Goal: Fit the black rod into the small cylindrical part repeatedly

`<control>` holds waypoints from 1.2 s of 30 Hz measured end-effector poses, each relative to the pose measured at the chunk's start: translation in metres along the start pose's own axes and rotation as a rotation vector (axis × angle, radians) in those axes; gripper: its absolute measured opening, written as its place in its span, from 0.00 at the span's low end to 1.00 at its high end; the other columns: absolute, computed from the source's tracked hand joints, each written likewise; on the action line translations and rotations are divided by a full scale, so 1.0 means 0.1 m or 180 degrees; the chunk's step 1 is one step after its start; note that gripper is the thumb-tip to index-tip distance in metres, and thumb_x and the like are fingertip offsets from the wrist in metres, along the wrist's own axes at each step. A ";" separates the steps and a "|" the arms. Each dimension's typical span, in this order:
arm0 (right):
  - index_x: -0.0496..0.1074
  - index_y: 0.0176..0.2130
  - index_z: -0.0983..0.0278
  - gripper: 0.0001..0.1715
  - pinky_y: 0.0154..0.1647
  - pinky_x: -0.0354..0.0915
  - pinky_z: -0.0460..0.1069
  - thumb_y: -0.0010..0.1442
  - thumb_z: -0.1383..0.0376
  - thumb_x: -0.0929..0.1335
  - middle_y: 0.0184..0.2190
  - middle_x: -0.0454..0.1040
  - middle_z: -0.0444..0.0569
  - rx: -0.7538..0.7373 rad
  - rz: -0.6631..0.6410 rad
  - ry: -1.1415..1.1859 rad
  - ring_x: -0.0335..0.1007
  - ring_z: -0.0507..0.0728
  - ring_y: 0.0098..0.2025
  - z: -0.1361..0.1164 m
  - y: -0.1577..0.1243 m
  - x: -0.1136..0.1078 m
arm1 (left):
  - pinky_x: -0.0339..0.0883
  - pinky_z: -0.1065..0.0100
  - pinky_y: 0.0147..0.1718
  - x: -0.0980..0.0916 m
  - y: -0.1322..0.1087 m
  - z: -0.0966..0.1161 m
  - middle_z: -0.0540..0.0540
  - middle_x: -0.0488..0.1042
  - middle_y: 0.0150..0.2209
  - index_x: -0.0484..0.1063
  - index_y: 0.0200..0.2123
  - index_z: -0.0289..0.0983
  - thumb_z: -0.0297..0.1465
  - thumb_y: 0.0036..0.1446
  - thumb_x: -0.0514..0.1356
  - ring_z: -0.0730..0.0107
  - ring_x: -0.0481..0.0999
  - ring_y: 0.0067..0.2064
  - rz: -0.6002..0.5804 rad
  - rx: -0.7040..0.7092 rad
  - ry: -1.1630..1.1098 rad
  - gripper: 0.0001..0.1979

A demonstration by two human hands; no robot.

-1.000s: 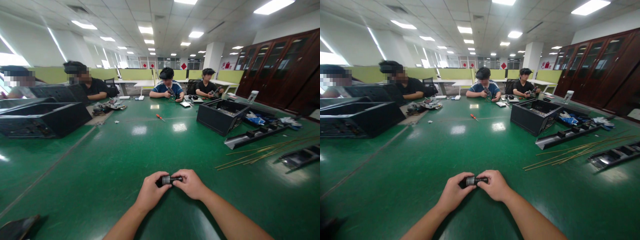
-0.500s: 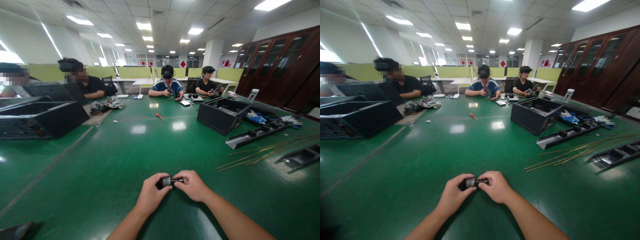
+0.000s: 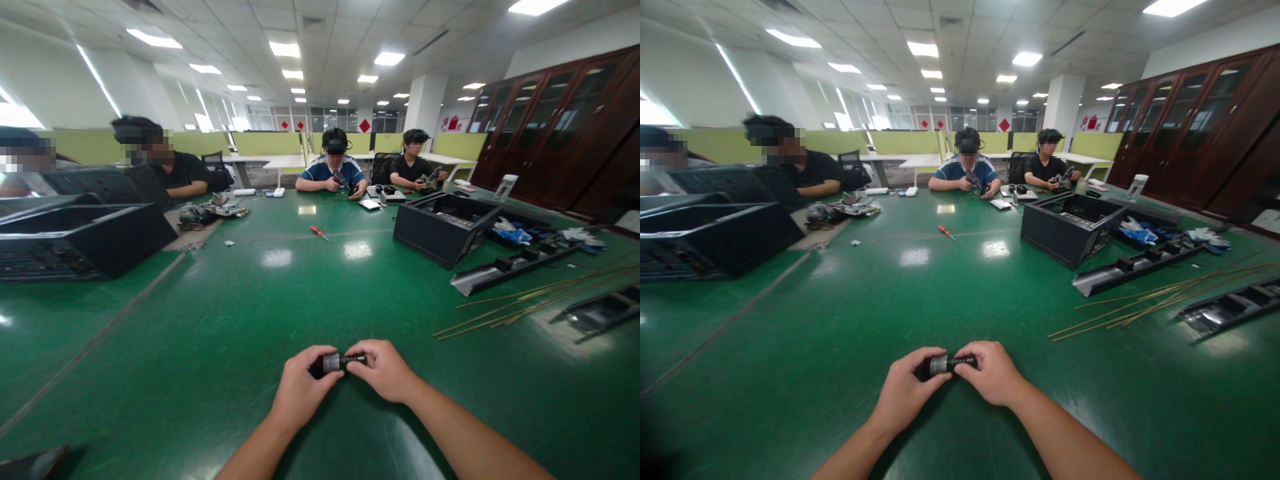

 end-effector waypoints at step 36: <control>0.77 0.40 0.64 0.11 0.23 0.47 0.45 0.59 0.61 0.68 0.19 0.60 0.39 0.0192 -0.0056 0.0083 0.49 0.49 0.21 0.00 -0.03 -0.02 | 0.74 0.64 0.40 -0.08 -0.02 0.08 0.47 0.81 0.37 0.79 0.39 0.41 0.31 0.46 0.69 0.63 0.80 0.38 0.0205 0.0205 0.0014 0.13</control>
Point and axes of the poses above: each hand's wrist, its own y-axis towards the middle knuckle, its own x-axis out of the palm, z = x × y, the point moved 7 cm from there along y, towards the middle knuckle
